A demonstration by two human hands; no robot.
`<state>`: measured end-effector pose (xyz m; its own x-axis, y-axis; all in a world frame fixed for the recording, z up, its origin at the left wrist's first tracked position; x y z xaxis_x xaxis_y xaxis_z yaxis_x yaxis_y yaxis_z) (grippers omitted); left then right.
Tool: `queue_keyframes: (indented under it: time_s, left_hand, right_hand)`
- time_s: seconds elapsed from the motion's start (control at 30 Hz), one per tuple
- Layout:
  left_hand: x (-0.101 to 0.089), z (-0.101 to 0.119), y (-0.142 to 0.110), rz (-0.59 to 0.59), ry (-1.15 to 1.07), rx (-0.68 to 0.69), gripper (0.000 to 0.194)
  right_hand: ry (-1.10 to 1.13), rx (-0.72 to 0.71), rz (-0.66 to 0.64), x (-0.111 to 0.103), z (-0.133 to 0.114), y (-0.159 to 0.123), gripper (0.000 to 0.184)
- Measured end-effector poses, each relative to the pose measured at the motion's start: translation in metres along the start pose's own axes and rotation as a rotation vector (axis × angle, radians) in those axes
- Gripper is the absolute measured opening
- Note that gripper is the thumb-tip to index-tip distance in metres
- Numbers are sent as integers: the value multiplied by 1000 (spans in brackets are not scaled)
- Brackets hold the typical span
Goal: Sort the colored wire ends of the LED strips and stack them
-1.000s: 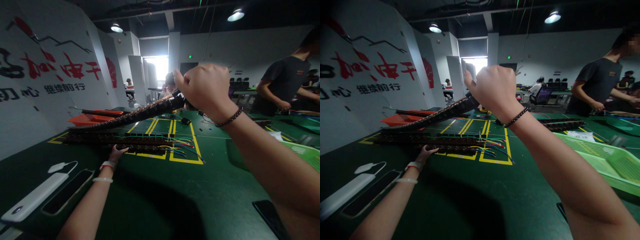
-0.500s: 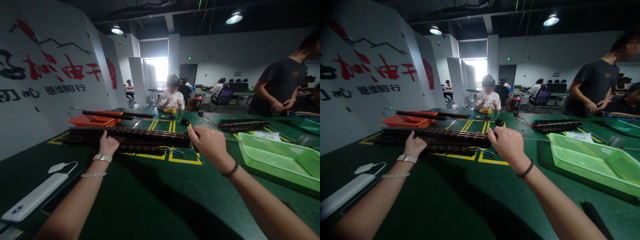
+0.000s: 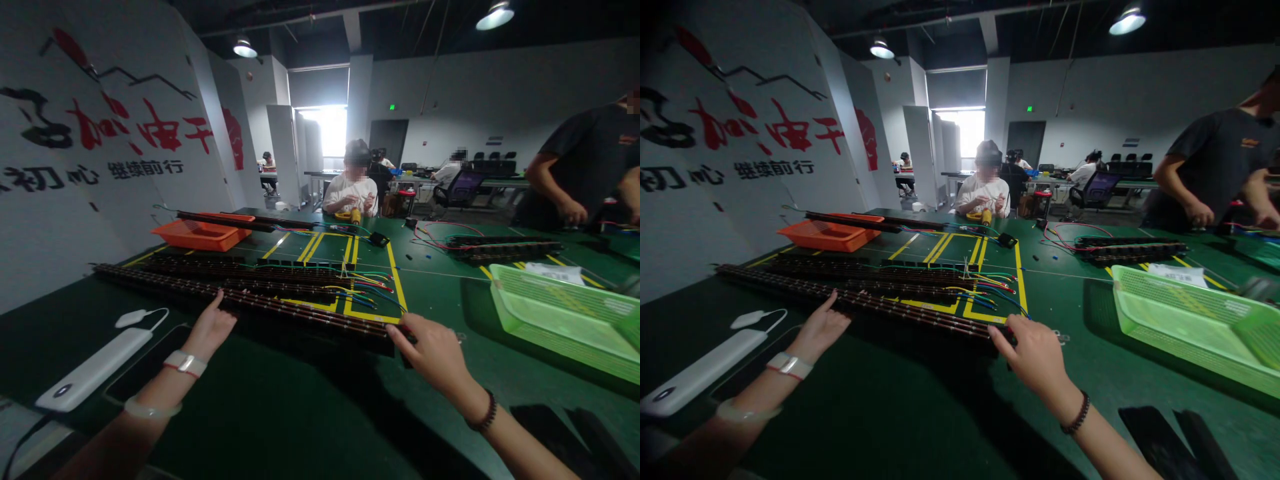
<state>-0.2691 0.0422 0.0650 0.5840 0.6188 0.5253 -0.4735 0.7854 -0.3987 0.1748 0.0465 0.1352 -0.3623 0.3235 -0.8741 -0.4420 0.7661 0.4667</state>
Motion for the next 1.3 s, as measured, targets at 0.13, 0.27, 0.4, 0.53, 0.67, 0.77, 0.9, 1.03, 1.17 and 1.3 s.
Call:
queue_keyframes:
  time_s: [0.13, 0.27, 0.4, 0.53, 0.67, 0.77, 0.9, 1.03, 1.17, 1.3]
  left_hand:
    - [-13, -17, 14, 69, 71, -58, 24]
    - [-15, -26, 28, 116, 131, -114, 31]
    - [-7, -31, 44, 121, 191, -154, 39]
    - [-3, -27, 62, 101, 267, -188, 44]
    - [-10, -6, 64, 66, 469, -302, 49]
    - [2, 7, 38, 7, 1083, -297, 40]
    - [89, -15, -47, -462, 1388, 473, 19]
    - [155, -100, -168, -1392, 1589, 1295, 15]
    - [169, -145, -224, -1725, 1514, 2053, 22]
    - [180, -161, -226, -1746, 1491, 2100, 24]
  right_hand:
    - [105, 34, -165, 41, -3, -30, 41]
    - [130, 109, -240, 69, 0, -43, 32]
    - [126, 144, -215, 84, 13, -29, 29]
    - [74, 186, -165, 94, 27, -2, 32]
    - [53, 169, -112, 98, 31, 13, 34]
    - [31, 111, -111, 101, 28, 9, 34]
    - [86, 78, -166, 110, 25, -5, 37]
    - [90, 51, -162, 114, 21, -15, 35]
    - [58, 14, -43, 103, 14, -22, 32]
    - [204, -42, 295, 66, 2, -31, 39]
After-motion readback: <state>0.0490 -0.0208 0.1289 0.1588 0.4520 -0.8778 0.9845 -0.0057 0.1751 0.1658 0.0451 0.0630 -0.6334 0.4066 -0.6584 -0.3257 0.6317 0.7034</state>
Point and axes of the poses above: each hand's wrist, its own y-axis towards the middle knuckle, its own x-axis out of the palm, z = x × y, the point moved 5 cm from there along y, towards the middle knuckle, and after that the axes turned 3 degrees about -x, right-handed, at the moved point
